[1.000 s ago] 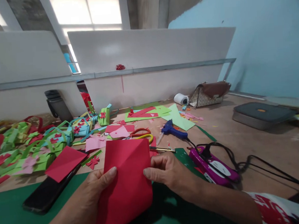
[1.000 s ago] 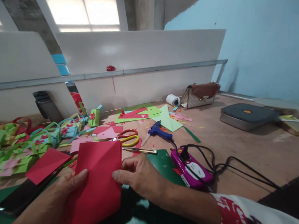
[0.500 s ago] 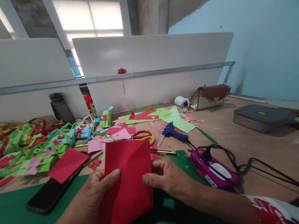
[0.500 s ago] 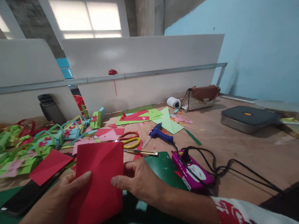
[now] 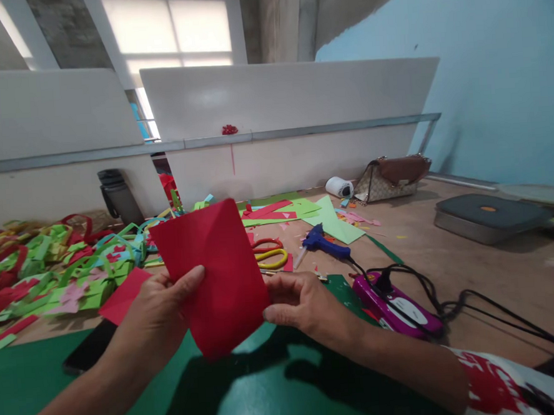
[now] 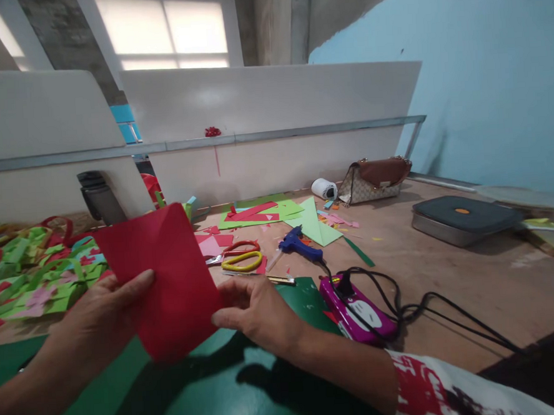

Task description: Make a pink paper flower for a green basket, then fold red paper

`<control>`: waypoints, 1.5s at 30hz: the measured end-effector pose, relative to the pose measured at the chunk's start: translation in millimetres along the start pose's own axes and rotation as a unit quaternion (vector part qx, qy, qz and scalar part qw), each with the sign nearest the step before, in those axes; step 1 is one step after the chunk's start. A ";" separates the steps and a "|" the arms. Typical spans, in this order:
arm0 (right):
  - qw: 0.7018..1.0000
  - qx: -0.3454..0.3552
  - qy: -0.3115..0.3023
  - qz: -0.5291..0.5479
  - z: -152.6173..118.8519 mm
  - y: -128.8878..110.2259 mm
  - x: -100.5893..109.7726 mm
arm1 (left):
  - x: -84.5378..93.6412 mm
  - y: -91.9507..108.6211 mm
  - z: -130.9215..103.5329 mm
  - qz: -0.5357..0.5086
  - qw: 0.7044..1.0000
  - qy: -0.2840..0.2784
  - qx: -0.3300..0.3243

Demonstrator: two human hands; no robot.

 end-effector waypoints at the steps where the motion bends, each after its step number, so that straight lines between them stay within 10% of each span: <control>1: 1.000 -0.014 0.000 0.000 0.7 3.2 1.1 | 1.2 3.6 1.3 -0.007 1.000 0.012 -0.004; 19: 0.996 -0.046 -0.044 0.061 -10.9 8.9 -11.7 | 21.0 -9.5 15.6 -0.031 0.998 0.060 0.001; 34: 0.990 -0.097 0.099 -0.020 -16.2 16.5 15.7 | 39.2 -15.7 26.9 0.157 0.984 0.087 -0.021; 37: 0.984 -0.118 0.133 0.000 -16.3 22.5 29.2 | 48.3 6.3 15.6 0.405 0.886 0.103 -0.201; 42: 0.976 -0.150 0.158 0.030 -16.5 30.6 40.1 | 1.6 -13.8 -37.8 0.668 0.545 -0.070 -0.503; 45: 0.973 -0.163 0.160 0.030 -17.5 33.9 37.9 | -17.2 -32.6 -53.9 0.659 0.477 -0.101 -0.573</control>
Point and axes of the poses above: each hand's wrist, its own z-axis towards the middle knuckle, its own x-axis out of the back of the hand, y = z × x, the point moved 7 cm from there along z, towards the middle knuckle, and after that the axes turned 8 degrees about z, right-handed, at the moved point
